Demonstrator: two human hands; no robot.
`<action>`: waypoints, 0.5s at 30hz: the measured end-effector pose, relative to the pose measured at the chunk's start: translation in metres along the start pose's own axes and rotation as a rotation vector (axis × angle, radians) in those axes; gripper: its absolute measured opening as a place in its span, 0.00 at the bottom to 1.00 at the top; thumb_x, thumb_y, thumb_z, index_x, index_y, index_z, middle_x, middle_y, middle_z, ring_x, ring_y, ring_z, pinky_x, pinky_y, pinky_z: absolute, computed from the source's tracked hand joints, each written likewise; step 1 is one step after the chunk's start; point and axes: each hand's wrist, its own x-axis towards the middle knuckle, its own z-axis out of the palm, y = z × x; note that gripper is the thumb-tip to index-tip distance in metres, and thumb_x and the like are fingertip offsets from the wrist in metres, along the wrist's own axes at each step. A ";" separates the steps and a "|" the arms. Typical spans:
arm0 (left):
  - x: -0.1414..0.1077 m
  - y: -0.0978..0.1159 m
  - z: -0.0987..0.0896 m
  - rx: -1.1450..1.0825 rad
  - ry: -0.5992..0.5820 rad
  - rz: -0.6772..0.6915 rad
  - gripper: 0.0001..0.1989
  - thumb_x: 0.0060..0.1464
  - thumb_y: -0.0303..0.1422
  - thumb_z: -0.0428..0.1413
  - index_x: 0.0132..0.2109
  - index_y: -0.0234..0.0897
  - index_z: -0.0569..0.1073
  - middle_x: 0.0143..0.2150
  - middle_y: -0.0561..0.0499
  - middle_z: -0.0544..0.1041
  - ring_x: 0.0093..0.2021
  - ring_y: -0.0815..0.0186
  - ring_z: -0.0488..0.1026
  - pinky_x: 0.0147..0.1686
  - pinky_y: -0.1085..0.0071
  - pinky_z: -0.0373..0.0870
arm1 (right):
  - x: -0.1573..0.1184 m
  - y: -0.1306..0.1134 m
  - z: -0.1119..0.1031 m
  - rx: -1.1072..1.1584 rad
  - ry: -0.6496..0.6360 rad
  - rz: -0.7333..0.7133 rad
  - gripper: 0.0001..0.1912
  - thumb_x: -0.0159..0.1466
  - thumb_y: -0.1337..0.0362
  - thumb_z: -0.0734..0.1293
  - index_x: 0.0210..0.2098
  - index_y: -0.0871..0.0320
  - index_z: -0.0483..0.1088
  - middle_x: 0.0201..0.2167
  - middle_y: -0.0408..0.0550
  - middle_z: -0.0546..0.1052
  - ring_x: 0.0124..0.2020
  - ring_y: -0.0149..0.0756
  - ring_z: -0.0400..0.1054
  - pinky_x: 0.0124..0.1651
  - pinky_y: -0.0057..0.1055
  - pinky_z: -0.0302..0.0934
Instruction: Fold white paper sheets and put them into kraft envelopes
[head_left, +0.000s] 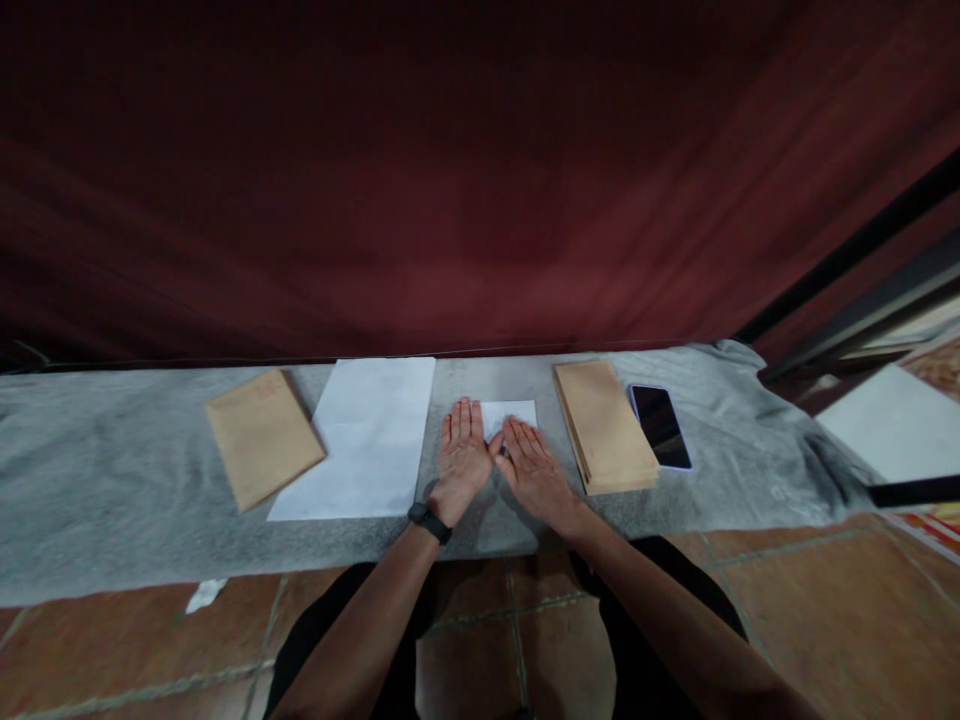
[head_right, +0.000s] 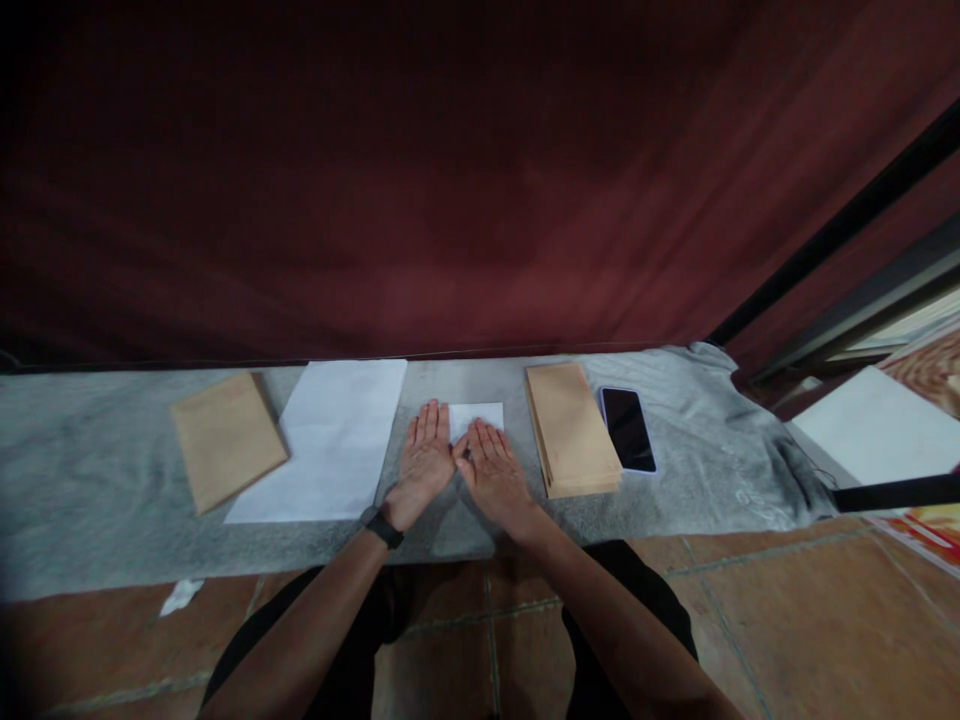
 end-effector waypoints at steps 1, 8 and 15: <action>0.000 0.000 0.000 0.001 -0.001 -0.001 0.36 0.68 0.46 0.40 0.73 0.25 0.50 0.75 0.35 0.48 0.76 0.52 0.42 0.72 0.52 0.46 | -0.003 0.001 0.001 -0.011 0.003 0.010 0.30 0.76 0.57 0.52 0.70 0.70 0.54 0.71 0.61 0.57 0.73 0.45 0.48 0.73 0.46 0.45; 0.000 0.002 -0.002 -0.009 0.008 -0.023 0.35 0.69 0.46 0.39 0.73 0.25 0.51 0.75 0.35 0.50 0.75 0.51 0.44 0.72 0.52 0.47 | -0.018 0.014 -0.001 -0.055 0.012 0.005 0.32 0.75 0.55 0.55 0.71 0.70 0.51 0.72 0.62 0.55 0.73 0.46 0.46 0.73 0.47 0.44; 0.000 0.001 -0.004 -0.002 0.010 -0.073 0.33 0.70 0.43 0.38 0.72 0.24 0.52 0.75 0.34 0.51 0.75 0.51 0.46 0.72 0.53 0.48 | -0.032 0.017 -0.008 -0.047 -0.014 0.038 0.34 0.74 0.54 0.56 0.72 0.68 0.49 0.72 0.61 0.55 0.73 0.48 0.47 0.73 0.49 0.45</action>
